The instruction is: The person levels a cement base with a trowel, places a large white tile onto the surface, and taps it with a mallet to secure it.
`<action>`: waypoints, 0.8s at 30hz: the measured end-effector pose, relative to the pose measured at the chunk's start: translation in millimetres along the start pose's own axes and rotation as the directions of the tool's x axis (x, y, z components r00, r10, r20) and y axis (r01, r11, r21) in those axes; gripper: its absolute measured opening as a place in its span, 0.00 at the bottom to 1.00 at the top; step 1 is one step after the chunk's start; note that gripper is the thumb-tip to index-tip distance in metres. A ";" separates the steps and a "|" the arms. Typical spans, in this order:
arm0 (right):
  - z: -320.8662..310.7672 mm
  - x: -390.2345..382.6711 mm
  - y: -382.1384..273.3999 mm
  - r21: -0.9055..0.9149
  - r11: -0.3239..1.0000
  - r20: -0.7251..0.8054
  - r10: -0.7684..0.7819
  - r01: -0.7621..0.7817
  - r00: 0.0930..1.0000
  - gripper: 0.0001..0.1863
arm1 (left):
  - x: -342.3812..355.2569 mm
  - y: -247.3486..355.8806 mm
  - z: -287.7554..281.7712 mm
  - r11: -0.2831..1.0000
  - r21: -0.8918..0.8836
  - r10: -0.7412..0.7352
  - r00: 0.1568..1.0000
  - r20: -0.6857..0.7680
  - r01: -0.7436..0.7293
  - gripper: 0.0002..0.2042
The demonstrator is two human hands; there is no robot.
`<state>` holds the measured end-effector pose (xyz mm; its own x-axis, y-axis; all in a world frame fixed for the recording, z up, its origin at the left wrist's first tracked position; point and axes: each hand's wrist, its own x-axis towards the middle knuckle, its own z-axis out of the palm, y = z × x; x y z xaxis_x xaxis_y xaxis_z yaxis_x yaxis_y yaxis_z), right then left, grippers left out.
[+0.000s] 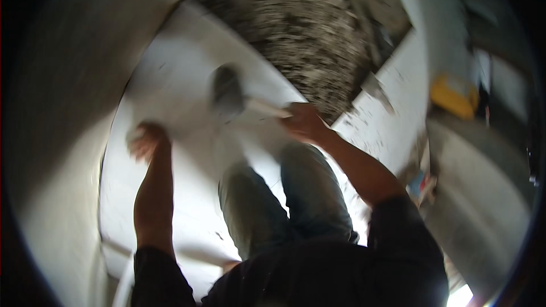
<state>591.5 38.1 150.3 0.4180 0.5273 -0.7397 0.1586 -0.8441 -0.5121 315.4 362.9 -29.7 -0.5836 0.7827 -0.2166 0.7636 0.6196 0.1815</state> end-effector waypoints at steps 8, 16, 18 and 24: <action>-28.8 -55.5 73.5 0.586 0.751 -0.293 0.546 -0.304 0.785 0.23 | -83.7 -147.5 -86.3 0.967 0.095 0.237 0.972 -0.006 -0.235 0.37; -49.7 -54.2 74.7 0.441 0.800 -0.006 0.455 -0.406 0.891 0.26 | -115.2 -251.9 -90.4 0.977 0.066 -0.192 0.974 -0.122 0.201 0.37; -53.1 -47.5 78.9 0.282 0.837 -0.207 0.531 -0.469 0.822 0.28 | -114.0 -248.9 -90.3 0.980 0.063 -0.180 0.976 -0.124 0.188 0.37; -50.6 -59.4 79.7 0.343 0.792 -0.054 0.554 -0.506 0.831 0.29 | -108.9 -251.1 -85.7 0.986 0.061 -0.148 0.982 -0.119 0.156 0.37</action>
<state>624.6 -65.4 175.5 0.4832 -0.0345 -0.8748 -0.3923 -0.9018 -0.1811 163.5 127.2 30.6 -0.7188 0.6838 -0.1257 0.6786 0.7293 0.0867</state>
